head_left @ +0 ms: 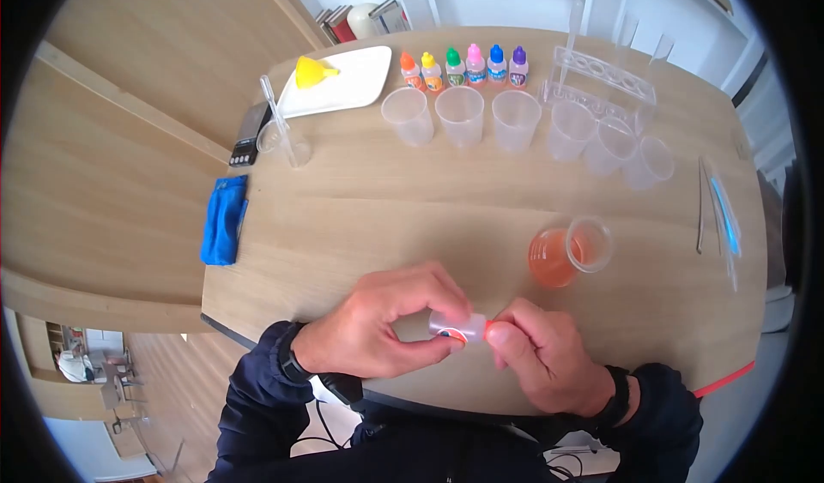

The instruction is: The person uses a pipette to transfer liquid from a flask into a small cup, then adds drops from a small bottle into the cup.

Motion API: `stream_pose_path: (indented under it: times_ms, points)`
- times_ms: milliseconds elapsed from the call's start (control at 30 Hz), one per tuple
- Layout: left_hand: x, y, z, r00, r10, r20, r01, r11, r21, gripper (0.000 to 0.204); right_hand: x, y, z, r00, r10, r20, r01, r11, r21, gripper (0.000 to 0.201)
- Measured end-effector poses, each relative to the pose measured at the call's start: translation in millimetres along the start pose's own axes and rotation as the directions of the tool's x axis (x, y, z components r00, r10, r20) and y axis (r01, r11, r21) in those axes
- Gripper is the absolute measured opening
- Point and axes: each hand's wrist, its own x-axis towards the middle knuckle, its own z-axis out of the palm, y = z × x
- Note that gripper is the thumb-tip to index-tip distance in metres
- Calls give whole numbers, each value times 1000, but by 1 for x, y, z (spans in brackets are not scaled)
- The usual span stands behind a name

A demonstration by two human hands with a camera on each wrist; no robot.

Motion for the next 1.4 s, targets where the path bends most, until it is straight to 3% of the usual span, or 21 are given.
stream_pose_path:
  times_ms: [133,233,333,400,467,533,633,700,900,1033,1133,1233,1400]
  points:
    - [7,6,6,994,100,45,-108,957,267,59,1,-5,1,996,-89,-14,89,995,47,25]
    - [11,9,-4,991,104,80,-127,924,361,49,1,-4,3,996,-89,4,88,995,48,25]
    - [12,11,-29,984,9,-180,62,922,382,41,2,-2,2,997,-76,15,75,996,44,24]
    - [24,2,-51,913,43,-406,132,910,393,36,3,-4,1,997,-71,22,71,997,21,24]
    - [43,-9,-80,848,7,-529,250,876,412,34,3,-5,0,997,-77,22,77,997,2,24]
    - [71,-24,-109,835,73,-546,224,861,457,35,3,-4,1,995,-96,12,96,995,-15,23]
    - [108,-48,-140,825,24,-565,334,785,521,37,3,-2,1,992,-127,7,128,991,-26,22]
    - [125,-69,-155,821,-43,-569,367,803,469,38,3,0,2,990,-141,-7,141,990,-16,21]
    - [145,-97,-164,855,-134,-502,386,811,441,39,4,6,3,982,-189,-30,188,982,-33,18]
    - [152,-94,-163,869,-187,-459,386,836,389,40,4,4,2,979,-200,-31,197,978,-67,16]
    - [154,-100,-164,890,-146,-432,357,812,462,39,4,4,4,978,-203,-43,201,978,-62,16]
    - [156,-104,-167,888,-216,-406,410,773,484,35,5,4,4,974,-221,-43,218,973,-73,17]
    - [156,-119,-169,890,-196,-412,401,767,500,40,6,3,3,971,-235,-44,231,969,-92,17]
